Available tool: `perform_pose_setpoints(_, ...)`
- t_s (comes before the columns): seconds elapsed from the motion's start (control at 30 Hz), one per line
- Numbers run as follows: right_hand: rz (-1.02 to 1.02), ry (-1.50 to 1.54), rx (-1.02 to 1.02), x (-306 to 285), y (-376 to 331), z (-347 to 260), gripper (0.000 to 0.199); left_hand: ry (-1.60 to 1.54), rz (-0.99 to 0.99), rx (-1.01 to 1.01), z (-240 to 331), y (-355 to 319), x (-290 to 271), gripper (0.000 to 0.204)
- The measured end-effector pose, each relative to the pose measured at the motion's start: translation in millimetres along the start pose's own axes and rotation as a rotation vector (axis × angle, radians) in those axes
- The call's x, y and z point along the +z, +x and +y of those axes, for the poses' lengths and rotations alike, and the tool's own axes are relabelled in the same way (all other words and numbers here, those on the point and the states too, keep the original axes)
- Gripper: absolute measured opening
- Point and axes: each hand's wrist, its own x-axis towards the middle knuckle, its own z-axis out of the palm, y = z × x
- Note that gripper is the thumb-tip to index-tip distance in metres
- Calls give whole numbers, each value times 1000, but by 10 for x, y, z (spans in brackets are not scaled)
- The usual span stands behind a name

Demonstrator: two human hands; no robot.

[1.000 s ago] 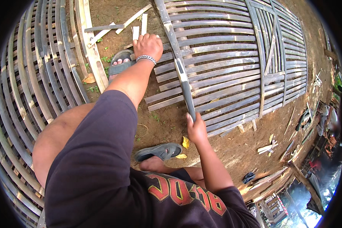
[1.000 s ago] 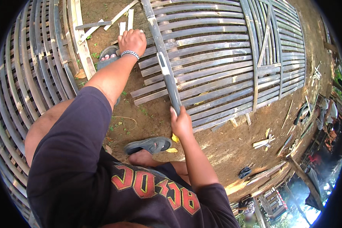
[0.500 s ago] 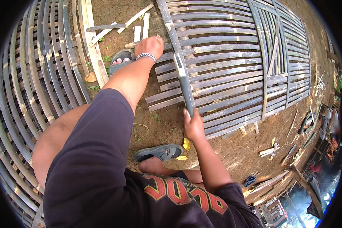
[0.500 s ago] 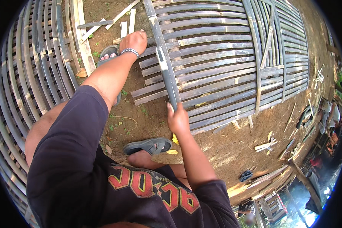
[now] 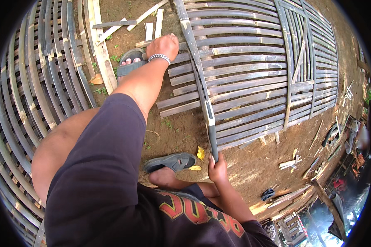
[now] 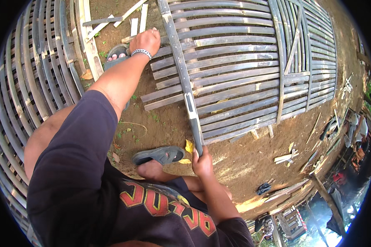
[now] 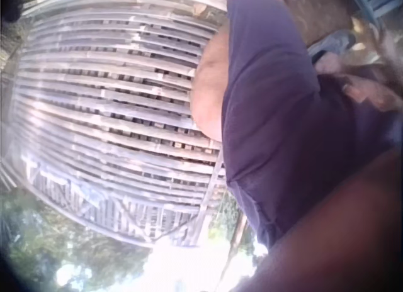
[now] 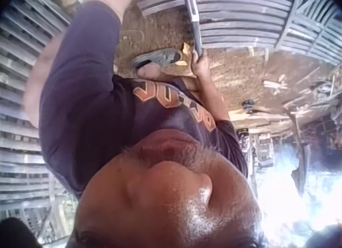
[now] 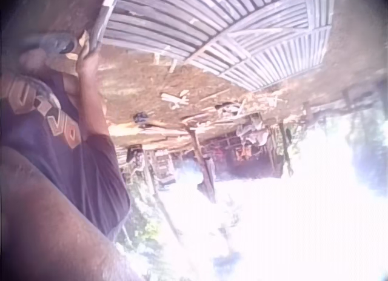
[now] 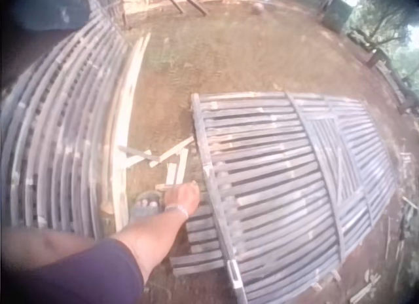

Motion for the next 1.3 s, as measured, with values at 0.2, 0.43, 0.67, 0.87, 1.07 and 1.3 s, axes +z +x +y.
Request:
perform_pose_setpoints(0.2, 7, -47, 65, 142, 1101, -955, 43, -29, -25, 23, 75, -19, 5, 52)
perform_pose_setpoints(0.43, -19, -32, 87, 10, 358, -334, 39, -41, -28, 12, 34, -56, -39, 52)
perform_pose_setpoints(0.67, 28, 4, -5, 18, 8, 32, 49, -16, 3, -1, 21, -13, -15, 52)
perform_pose_setpoints(0.87, -30, -62, 136, 149, 1049, -799, 52, -23, 4, 20, 84, -52, 45, 51)
perform_pose_setpoints(1.07, 10, 92, 6, -135, -200, 7, 48, 10, 73, -3, 47, -66, 44, 49)
perform_pose_setpoints(1.3, -5, -27, 110, 154, 870, -601, 51, -4, 46, 6, 67, -8, 98, 52)
